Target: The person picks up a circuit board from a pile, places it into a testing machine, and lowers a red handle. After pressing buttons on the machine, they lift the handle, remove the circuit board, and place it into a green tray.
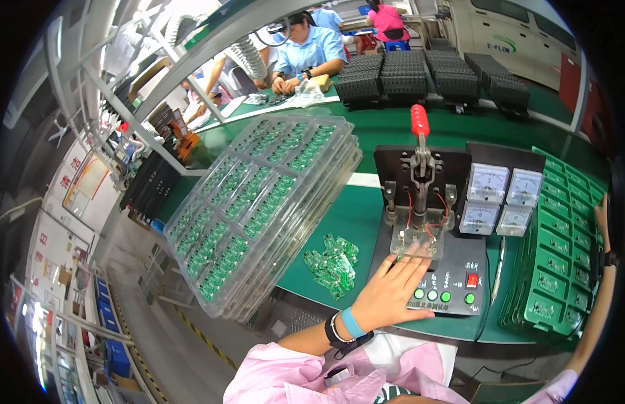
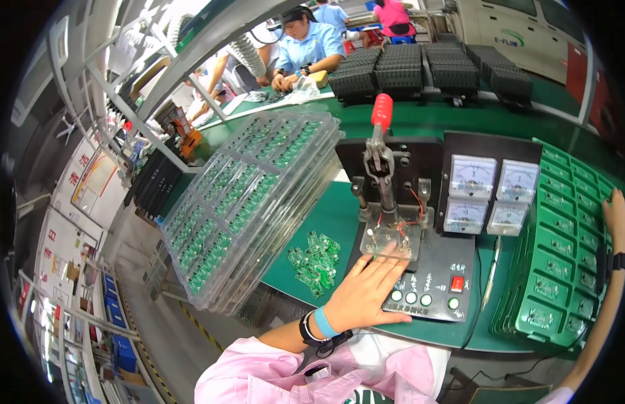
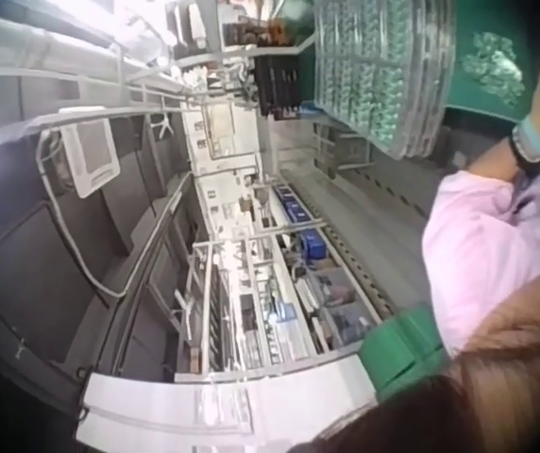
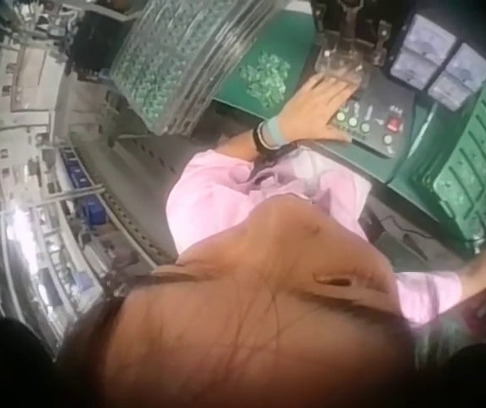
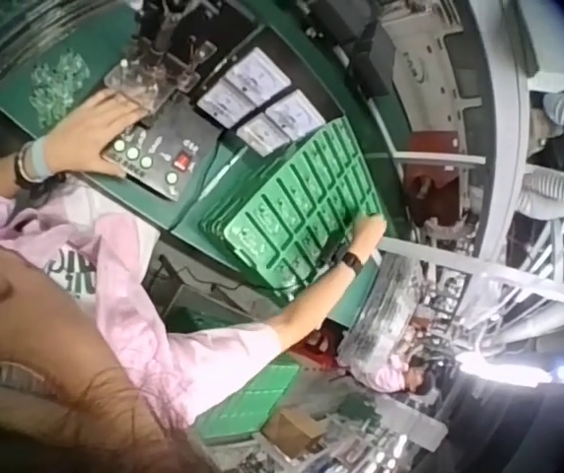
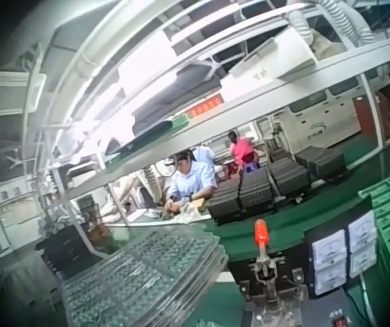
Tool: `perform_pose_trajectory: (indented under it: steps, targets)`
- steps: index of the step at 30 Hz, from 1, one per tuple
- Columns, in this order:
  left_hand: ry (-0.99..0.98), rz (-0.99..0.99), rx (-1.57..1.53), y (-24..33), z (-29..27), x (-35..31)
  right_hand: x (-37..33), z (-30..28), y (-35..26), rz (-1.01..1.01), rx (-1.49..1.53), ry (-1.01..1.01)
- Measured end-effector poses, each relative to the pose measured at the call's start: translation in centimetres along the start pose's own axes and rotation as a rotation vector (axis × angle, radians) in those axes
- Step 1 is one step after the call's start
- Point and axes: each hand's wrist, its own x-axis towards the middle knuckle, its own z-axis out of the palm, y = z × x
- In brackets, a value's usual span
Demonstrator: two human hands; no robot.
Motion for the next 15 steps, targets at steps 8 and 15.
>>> perform_pose_trajectory:
  steps: [8,15]
  targets:
    - [-0.018,-0.055,0.095,1.9,-0.7,1.2,-0.6,5.0,-7.6,0.228,0.306,-0.136]
    - [0.028,-0.058,0.058,1.1,-0.9,-0.3,-0.7,1.3,-7.2,0.222,0.362,-0.143]
